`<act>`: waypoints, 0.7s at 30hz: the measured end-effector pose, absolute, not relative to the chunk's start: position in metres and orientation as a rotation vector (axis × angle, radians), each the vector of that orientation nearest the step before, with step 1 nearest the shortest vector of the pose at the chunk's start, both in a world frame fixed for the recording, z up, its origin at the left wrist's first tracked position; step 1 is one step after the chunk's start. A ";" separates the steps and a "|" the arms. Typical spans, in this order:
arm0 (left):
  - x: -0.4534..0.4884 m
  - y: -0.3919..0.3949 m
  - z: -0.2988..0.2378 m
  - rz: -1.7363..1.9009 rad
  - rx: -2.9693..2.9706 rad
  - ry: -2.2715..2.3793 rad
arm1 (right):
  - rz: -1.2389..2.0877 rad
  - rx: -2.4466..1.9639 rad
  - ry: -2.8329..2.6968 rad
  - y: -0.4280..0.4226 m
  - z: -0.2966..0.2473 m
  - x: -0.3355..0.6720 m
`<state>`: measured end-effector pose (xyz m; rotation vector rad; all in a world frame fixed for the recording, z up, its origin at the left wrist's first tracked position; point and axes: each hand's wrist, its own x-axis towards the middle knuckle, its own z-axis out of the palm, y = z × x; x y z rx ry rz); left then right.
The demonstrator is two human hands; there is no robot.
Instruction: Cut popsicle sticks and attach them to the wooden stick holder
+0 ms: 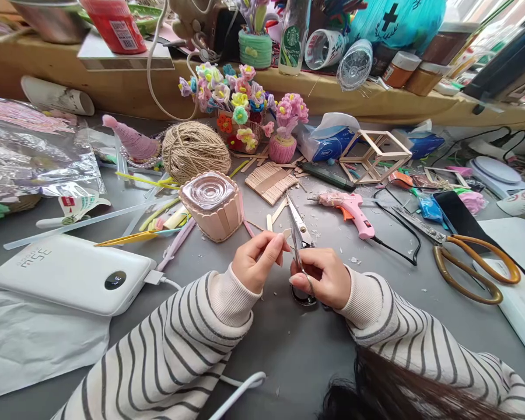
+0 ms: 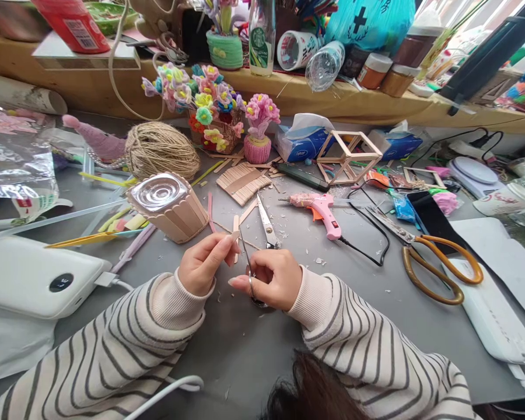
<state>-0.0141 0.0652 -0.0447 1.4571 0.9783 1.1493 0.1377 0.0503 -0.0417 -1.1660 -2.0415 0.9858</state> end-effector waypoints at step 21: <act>-0.014 0.065 -0.047 1.136 1.559 0.899 | 0.746 -1.108 -2.019 0.052 -0.044 0.137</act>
